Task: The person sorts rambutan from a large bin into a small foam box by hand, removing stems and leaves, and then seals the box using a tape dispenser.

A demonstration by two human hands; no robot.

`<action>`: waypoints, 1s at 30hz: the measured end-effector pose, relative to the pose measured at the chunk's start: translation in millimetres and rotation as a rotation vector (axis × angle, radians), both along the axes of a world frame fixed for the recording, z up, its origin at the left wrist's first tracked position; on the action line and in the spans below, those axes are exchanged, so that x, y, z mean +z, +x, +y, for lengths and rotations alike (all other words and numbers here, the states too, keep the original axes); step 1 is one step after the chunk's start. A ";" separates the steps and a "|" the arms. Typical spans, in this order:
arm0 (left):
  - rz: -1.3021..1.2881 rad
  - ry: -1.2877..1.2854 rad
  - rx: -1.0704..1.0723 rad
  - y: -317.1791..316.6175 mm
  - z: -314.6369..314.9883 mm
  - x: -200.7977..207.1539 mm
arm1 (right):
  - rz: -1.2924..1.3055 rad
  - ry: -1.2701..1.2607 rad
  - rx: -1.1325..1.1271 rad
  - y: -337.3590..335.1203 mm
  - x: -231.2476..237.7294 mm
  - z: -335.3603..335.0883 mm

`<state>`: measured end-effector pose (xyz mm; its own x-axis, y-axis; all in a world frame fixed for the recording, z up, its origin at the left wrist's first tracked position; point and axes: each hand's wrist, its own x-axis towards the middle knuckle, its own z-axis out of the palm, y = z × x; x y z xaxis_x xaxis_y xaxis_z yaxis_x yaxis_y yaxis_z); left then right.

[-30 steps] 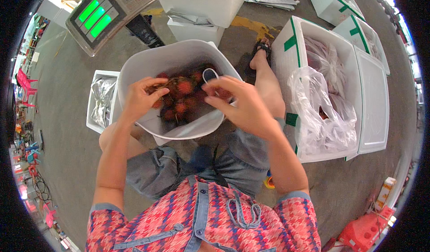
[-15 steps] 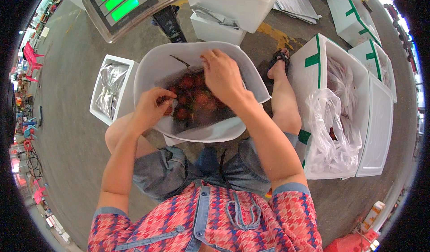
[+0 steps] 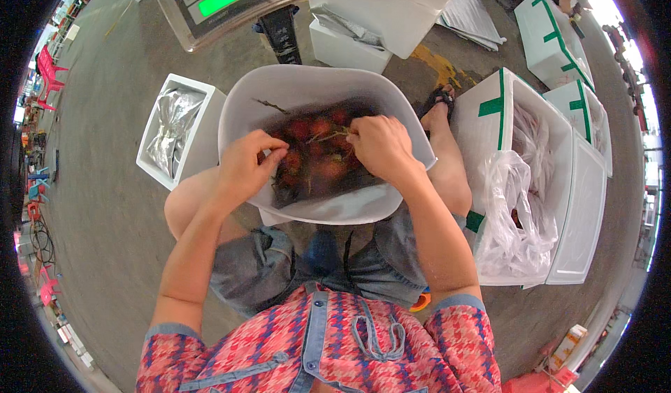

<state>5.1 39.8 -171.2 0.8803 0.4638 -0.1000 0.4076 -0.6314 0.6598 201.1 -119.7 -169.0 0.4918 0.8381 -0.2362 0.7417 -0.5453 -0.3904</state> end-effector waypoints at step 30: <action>-0.461 0.105 0.216 52.8 -69.5 -14.7 | 0.598 0.870 -0.623 -52.4 -18.1 5.5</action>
